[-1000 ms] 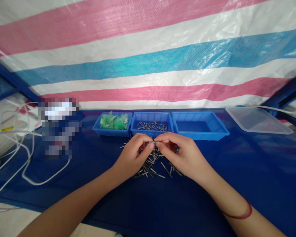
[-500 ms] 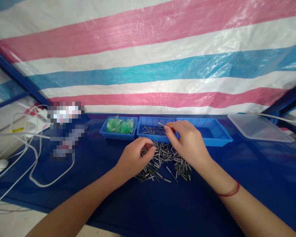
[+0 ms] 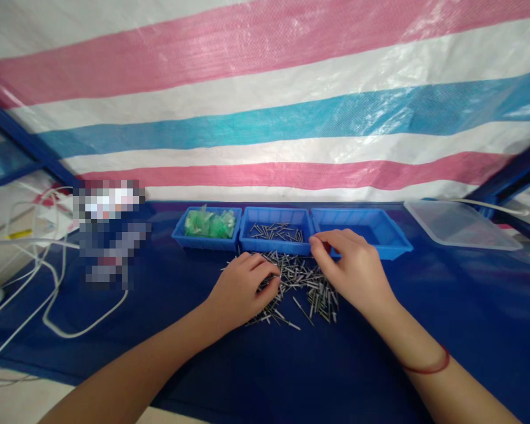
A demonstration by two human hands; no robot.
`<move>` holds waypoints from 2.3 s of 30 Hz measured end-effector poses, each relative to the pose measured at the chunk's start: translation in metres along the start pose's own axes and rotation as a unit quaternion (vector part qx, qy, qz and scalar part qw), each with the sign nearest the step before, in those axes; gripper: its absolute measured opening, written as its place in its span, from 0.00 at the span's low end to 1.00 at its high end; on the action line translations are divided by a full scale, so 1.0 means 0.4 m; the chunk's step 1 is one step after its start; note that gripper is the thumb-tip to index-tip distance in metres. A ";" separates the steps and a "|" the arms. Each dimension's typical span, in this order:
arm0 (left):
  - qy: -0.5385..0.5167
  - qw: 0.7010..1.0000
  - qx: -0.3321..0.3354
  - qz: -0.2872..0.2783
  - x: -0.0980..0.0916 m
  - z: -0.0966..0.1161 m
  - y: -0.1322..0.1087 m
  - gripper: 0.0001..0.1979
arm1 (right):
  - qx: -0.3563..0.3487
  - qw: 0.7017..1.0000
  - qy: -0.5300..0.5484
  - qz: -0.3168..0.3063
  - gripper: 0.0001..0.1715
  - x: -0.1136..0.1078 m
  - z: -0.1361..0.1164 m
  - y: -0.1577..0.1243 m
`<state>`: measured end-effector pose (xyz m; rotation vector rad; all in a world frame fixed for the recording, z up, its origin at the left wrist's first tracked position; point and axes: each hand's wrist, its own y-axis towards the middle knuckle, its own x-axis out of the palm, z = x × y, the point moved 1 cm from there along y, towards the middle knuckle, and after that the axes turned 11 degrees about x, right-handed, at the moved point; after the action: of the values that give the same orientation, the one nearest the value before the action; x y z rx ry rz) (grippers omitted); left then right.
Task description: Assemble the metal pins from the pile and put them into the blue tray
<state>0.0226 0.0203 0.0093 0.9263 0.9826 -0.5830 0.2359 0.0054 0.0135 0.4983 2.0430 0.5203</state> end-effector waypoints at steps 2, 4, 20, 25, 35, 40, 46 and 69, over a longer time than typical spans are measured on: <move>0.000 1.000 0.006 -0.010 0.003 0.001 0.001 0.09 | 0.021 0.999 0.024 -0.012 0.10 -0.006 0.003 0.000; -0.002 1.000 0.014 -0.019 0.008 0.004 0.002 0.09 | 0.023 0.999 0.035 -0.026 0.10 -0.010 0.000 0.002; 0.033 0.999 0.016 -0.030 0.025 0.038 0.002 0.09 | -0.050 0.996 0.011 -0.076 0.12 -0.024 -0.034 -0.003; 0.015 0.998 0.058 -0.026 0.025 0.049 0.000 0.12 | -0.054 0.995 0.005 -0.079 0.12 -0.018 -0.032 -0.001; 0.036 0.987 0.152 -0.040 0.040 0.055 -0.013 0.14 | -0.045 0.994 0.010 -0.095 0.13 -0.024 -0.034 0.004; 0.042 0.991 0.116 -0.042 0.017 0.038 0.008 0.11 | -0.029 0.996 0.005 -0.080 0.13 -0.027 -0.025 0.013; 0.073 0.975 0.188 -0.094 0.016 0.046 0.036 0.11 | -0.023 0.993 0.009 -0.112 0.14 -0.026 -0.021 0.017; 0.142 0.934 0.328 -0.022 0.060 0.044 0.070 0.14 | -0.016 0.992 0.004 -0.122 0.14 -0.016 -0.012 0.005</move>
<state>0.0628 0.0186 0.0031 1.6202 1.0853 -0.8557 0.2351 0.0031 0.0213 0.2231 2.0632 0.4072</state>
